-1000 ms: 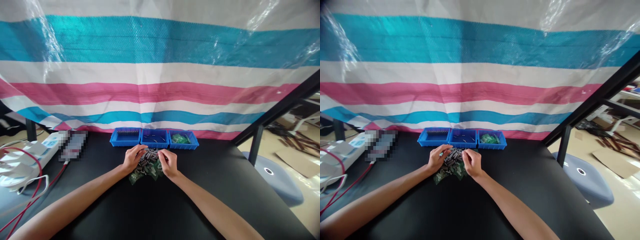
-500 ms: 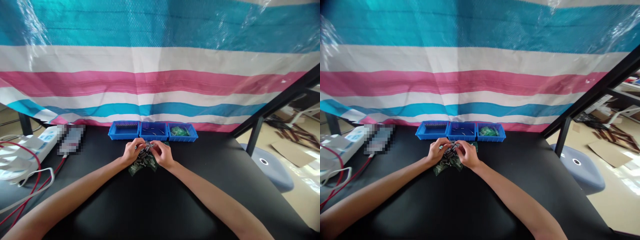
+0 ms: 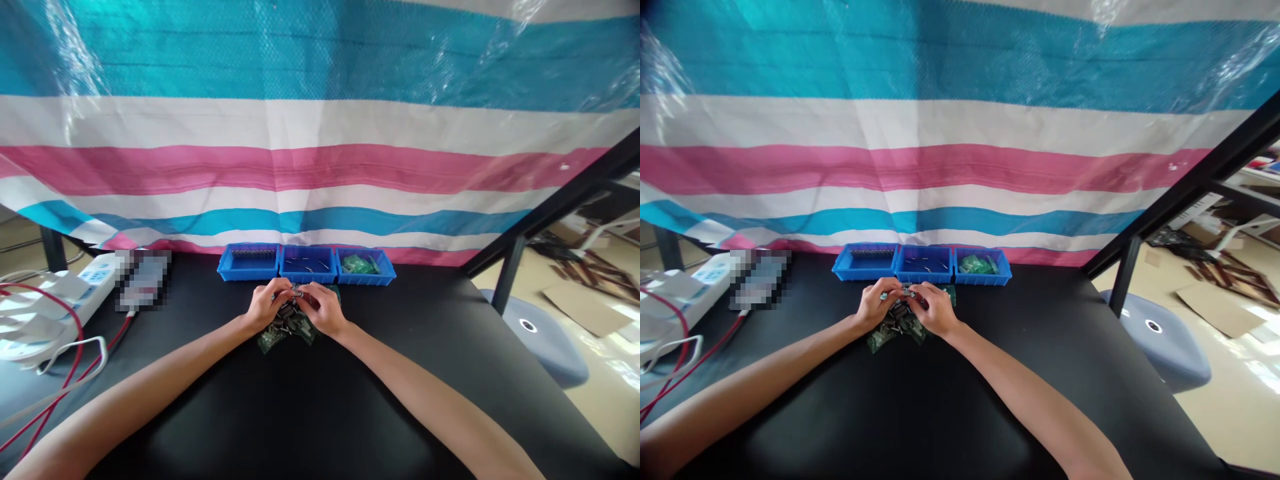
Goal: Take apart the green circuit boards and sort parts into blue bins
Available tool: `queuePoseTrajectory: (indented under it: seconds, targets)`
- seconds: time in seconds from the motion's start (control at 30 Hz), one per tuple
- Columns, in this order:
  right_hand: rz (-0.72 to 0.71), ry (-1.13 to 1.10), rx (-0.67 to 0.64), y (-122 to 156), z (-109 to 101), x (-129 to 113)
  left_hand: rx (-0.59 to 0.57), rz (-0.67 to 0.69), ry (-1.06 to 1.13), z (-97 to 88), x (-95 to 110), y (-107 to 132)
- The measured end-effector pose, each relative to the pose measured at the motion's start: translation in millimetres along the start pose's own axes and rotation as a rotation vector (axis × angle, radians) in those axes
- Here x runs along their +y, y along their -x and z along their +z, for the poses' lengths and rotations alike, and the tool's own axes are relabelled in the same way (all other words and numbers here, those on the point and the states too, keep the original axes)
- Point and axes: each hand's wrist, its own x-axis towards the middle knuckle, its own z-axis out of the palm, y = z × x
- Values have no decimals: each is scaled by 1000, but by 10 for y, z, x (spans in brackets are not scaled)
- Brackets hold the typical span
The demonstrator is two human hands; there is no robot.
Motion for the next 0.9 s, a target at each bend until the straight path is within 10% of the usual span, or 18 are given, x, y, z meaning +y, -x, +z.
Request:
queuePoseTrajectory:
  seconds: [0.5, 0.9]
  targets:
    - [84, -42, 37, -43, -50, -42, 32, 101, -79, -9, 45, -48]
    - [104, -42, 69, -54, -51, -60, 40, -98, -21, -31, 98, 7]
